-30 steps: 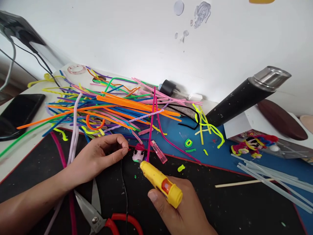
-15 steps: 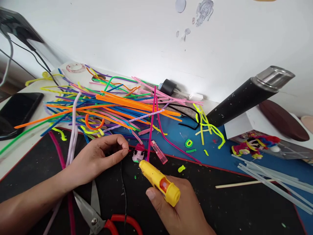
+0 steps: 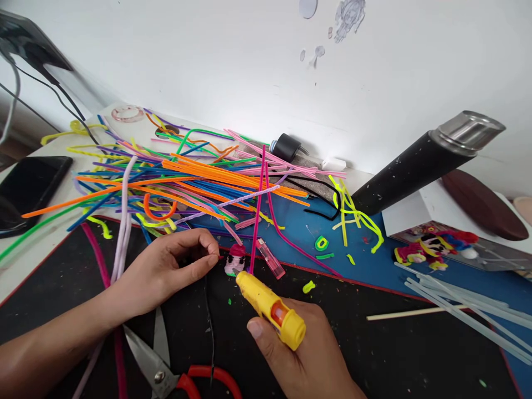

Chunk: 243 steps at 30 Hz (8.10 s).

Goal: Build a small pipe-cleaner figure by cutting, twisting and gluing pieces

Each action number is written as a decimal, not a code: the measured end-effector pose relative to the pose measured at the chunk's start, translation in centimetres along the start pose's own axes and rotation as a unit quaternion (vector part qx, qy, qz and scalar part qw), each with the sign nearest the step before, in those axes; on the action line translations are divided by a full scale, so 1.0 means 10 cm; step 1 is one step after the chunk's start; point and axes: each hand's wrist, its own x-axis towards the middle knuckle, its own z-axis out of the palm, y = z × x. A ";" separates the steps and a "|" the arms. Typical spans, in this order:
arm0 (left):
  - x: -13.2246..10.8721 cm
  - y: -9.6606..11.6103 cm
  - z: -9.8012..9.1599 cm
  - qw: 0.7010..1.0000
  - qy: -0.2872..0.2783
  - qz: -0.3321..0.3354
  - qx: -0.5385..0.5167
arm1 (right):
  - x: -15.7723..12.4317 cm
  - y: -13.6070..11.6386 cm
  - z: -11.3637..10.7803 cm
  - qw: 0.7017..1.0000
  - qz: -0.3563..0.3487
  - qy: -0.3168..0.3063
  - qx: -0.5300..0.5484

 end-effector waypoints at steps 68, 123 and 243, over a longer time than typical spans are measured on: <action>0.00 -0.01 0.00 0.999 -0.002 0.009 0.030 | -0.01 0.01 0.00 1.000 0.006 0.005 -0.007; 0.00 0.02 0.00 0.999 -0.001 0.011 0.044 | -0.02 0.01 0.00 1.000 0.010 0.009 0.001; 0.00 0.01 0.00 0.998 -0.005 0.013 0.058 | -0.01 0.00 0.01 0.999 -0.015 0.015 -0.048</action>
